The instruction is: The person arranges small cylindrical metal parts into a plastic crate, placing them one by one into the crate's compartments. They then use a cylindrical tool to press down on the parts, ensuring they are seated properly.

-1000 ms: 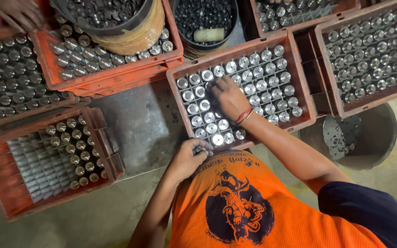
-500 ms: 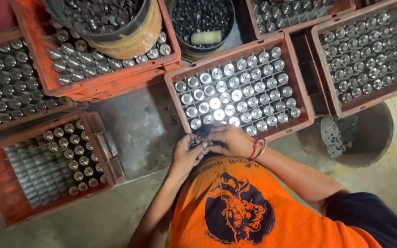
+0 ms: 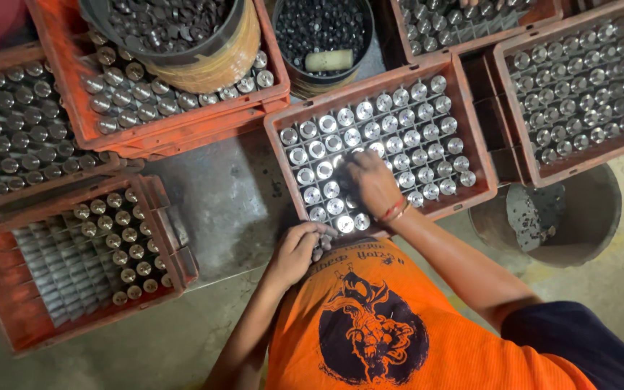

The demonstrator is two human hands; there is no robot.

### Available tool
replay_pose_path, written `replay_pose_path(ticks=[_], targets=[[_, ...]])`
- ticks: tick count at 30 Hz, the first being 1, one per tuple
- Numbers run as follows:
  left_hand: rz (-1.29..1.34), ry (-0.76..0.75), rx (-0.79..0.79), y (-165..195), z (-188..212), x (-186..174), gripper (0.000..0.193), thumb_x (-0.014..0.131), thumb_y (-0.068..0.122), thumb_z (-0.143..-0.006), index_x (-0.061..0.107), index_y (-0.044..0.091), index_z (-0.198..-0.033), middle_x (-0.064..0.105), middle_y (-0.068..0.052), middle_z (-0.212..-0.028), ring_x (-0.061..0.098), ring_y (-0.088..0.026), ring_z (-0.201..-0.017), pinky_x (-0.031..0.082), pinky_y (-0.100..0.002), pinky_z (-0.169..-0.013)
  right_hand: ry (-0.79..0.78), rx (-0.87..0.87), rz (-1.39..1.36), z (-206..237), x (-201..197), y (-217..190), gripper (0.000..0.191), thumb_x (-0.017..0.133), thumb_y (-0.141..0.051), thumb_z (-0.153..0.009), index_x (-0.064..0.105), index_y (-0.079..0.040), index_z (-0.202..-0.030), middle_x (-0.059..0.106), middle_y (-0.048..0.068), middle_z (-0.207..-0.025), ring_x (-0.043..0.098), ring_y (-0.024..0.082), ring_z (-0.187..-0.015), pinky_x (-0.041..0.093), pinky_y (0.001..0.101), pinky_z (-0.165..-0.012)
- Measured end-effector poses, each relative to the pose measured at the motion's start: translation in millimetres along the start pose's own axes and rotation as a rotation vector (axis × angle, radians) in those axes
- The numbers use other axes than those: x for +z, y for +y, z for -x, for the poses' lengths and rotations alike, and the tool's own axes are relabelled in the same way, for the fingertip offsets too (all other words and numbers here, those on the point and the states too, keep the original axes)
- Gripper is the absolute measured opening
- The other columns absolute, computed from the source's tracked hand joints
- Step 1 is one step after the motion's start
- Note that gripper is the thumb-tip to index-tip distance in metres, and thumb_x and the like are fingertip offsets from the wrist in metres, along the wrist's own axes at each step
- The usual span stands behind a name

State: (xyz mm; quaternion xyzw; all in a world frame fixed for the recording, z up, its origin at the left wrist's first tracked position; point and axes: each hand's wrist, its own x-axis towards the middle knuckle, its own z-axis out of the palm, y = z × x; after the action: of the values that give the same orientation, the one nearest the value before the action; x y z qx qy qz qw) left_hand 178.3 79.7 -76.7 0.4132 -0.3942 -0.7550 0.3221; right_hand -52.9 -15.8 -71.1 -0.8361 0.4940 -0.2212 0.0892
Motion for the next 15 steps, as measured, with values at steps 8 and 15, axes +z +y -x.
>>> replay_pose_path(ticks=[8, 15], targets=[[0.144, 0.069, -0.094, 1, -9, 3, 0.005, 0.048, 0.010, -0.101, 0.049, 0.012, -0.105, 0.064, -0.004, -0.080, 0.048, -0.007, -0.055, 0.036, -0.021, -0.047, -0.076, 0.049, -0.190, -5, -45, -29, 0.032, 0.070, -0.018, -0.089, 0.073, -0.008, -0.120, 0.067, 0.015, -0.116, 0.063, 0.034, -0.102, 0.051, 0.0429, -0.089], [0.103, 0.091, -0.204, 6, -7, 5, 0.013, 0.057, 0.022, -0.104, 0.061, 0.011, -0.108, 0.060, 0.003, -0.077, 0.049, -0.003, -0.056, 0.034, -0.018, -0.045, -0.304, 0.016, -0.710, 7, -55, -62, 0.043, 0.082, -0.022, -0.082, 0.073, -0.009, -0.122, 0.070, 0.011, -0.093, 0.070, 0.029, -0.082, 0.055, 0.0396, -0.074]])
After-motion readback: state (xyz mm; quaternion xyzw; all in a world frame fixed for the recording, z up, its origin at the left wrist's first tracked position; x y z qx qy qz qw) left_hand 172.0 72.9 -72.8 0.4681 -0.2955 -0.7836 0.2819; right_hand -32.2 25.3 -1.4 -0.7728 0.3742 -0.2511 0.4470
